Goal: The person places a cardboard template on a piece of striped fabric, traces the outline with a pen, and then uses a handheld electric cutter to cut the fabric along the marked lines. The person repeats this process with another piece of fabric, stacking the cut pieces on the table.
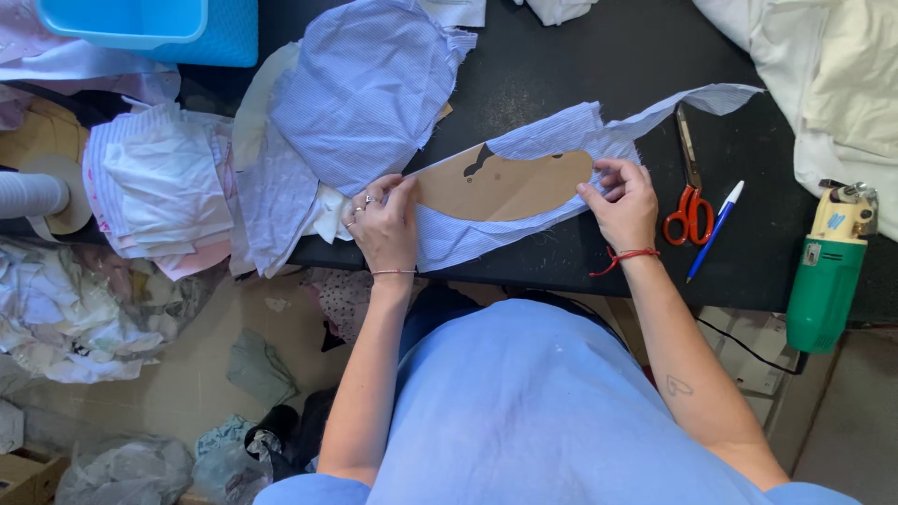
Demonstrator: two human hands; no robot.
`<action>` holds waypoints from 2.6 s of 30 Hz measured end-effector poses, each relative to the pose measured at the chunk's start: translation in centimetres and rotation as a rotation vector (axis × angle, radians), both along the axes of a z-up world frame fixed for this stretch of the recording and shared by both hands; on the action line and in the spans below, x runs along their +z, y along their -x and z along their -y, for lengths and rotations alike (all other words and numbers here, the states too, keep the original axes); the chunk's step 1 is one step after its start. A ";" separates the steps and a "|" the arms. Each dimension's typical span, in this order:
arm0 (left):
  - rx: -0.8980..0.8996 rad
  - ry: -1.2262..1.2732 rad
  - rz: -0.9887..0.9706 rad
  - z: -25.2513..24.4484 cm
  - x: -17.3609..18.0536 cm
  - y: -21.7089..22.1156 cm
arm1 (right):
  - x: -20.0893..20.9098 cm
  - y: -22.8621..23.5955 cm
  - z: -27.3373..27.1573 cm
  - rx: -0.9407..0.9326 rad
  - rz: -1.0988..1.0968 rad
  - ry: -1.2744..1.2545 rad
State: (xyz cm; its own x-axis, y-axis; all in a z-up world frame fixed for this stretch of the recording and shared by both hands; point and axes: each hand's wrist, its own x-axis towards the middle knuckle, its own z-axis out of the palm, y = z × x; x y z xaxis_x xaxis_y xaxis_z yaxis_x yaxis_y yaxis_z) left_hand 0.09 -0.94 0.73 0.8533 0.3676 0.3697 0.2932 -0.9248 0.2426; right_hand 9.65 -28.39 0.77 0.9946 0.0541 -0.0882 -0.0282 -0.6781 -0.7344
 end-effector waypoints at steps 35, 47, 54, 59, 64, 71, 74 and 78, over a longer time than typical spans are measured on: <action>-0.247 0.019 0.038 2.2 -1.2 -1.0 | -1.5 -1.5 0.2 -0.178 -0.128 -0.111; -0.573 0.175 -0.104 1.0 1.7 2.3 | 2.5 -5.2 13.0 -0.499 0.569 0.018; -0.551 0.241 -0.073 1.0 1.1 1.5 | -1.1 -1.3 5.3 -0.072 0.178 0.294; -0.579 0.267 -0.067 0.4 1.2 1.1 | -0.8 -2.5 3.4 -0.061 -0.050 0.327; -0.523 0.416 -0.137 0.7 1.5 0.7 | 1.6 -3.3 2.8 -0.109 -0.310 0.200; -0.414 0.510 -0.235 1.3 2.8 -0.7 | 4.0 -1.2 -0.3 -0.339 -0.652 -0.589; -0.401 0.576 -0.174 0.6 3.9 -2.3 | 3.7 -1.1 -1.0 -0.314 -0.595 -0.619; -0.315 0.633 0.077 -1.8 4.4 -6.0 | 2.5 -1.3 -0.2 -0.160 -0.474 -0.548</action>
